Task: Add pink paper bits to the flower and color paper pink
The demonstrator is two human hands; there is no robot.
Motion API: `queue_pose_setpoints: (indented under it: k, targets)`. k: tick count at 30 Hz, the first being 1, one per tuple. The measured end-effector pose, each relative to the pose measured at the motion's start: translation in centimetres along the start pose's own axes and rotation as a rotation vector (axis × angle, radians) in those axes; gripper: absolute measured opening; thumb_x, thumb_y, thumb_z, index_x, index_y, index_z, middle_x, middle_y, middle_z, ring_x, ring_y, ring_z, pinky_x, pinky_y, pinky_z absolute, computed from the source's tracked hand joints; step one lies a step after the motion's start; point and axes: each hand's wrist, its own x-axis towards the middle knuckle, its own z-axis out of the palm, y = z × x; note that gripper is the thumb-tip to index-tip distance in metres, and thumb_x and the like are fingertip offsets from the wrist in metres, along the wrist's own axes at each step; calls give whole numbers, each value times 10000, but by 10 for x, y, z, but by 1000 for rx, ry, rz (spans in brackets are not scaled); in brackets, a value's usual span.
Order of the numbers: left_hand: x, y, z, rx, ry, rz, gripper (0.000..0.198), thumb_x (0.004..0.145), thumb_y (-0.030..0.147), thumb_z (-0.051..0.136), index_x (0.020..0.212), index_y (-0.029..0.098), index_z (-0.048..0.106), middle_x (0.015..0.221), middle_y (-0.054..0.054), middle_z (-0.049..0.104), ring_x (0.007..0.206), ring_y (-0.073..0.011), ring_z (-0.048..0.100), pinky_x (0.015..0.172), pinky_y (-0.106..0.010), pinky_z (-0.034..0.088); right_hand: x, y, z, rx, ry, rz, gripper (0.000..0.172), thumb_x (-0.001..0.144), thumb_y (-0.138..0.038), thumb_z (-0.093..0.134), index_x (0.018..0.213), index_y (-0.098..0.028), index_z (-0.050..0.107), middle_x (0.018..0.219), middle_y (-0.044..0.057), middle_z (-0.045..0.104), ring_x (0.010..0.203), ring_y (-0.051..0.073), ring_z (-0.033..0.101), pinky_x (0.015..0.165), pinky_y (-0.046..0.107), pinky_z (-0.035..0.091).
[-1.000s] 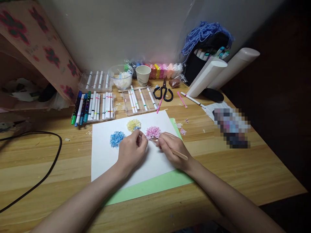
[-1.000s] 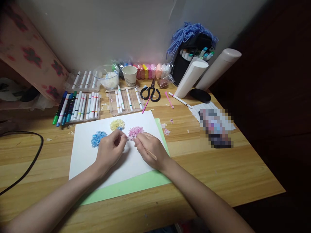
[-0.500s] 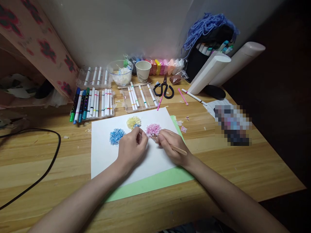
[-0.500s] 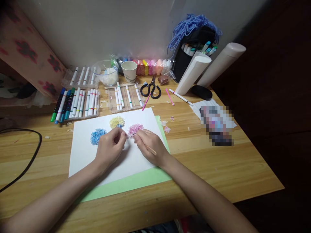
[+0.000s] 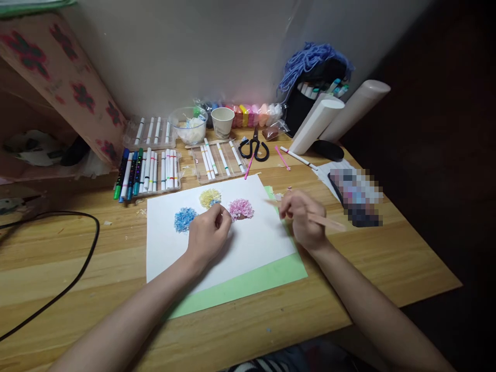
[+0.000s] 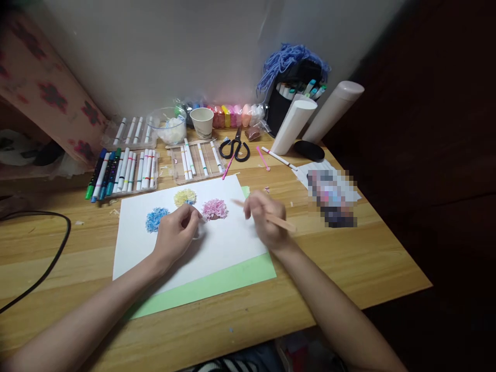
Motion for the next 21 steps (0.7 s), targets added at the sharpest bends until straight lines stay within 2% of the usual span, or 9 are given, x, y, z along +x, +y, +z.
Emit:
queue_pose_setpoints:
  k: [2, 3, 4, 8, 10, 13, 17, 21]
  targets:
    - [0, 0, 0, 0, -42, 59, 230, 877, 287, 401, 711, 193, 530, 538, 27, 526, 508, -122, 468, 557, -250, 325, 12, 4, -21, 1, 72, 63, 281, 933, -430, 448, 842, -211, 600, 739, 10, 639, 555, 121, 528, 512, 256, 388]
    - [-1, -1, 0, 4, -63, 93, 231, 881, 294, 398, 723, 192, 532, 530, 29, 522, 505, -123, 468, 559, -250, 327, 19, 7, -32, -21, 60, 88, 268, 929, -437, 452, 927, -218, 606, 840, 24, 668, 618, 132, 577, 536, 257, 419]
    - [-1, -1, 0, 9, -81, 124, 229, 884, 296, 394, 737, 192, 535, 527, 30, 522, 507, -124, 471, 562, -250, 329, 24, 9, -42, -66, 39, 107, 274, 930, -435, 449, 924, -216, 614, 890, 32, 677, 679, 143, 609, 576, 261, 446]
    - [-2, -3, 0, 17, -116, 189, 221, 895, 293, 388, 785, 192, 551, 533, 35, 528, 516, -125, 482, 572, -247, 335, 33, 14, -68, -301, -331, 180, 257, 880, -388, 548, 729, -192, 618, 829, 40, 695, 776, 179, 641, 675, 278, 463]
    - [-2, -4, 1, 22, -116, 187, 223, 897, 292, 386, 782, 191, 549, 536, 36, 526, 514, -123, 478, 569, -245, 332, 31, 17, -69, -357, -479, 166, 187, 823, -330, 628, 708, -188, 585, 822, 40, 691, 776, 183, 643, 672, 275, 454]
    - [-1, -5, 1, 28, -113, 184, 232, 900, 301, 389, 776, 191, 551, 539, 39, 523, 512, -120, 474, 562, -242, 328, 27, 22, -63, -410, -584, 107, 161, 801, -220, 617, 680, -186, 517, 746, 23, 642, 705, 160, 612, 642, 261, 430]
    - [0, -5, 2, 37, -99, 191, 240, 901, 305, 397, 767, 190, 559, 537, 41, 515, 510, -117, 469, 558, -241, 324, 27, 25, -59, -477, -616, 57, 143, 781, -132, 564, 680, -190, 480, 661, -15, 547, 591, 123, 499, 600, 248, 378]
    - [0, -3, 1, 12, -102, 208, 228, 906, 290, 401, 789, 188, 568, 540, 41, 529, 513, -113, 479, 566, -237, 336, 27, 13, -49, -293, -544, 135, 187, 772, -160, 598, 666, -196, 448, 716, 0, 591, 659, 136, 544, 652, 263, 401]
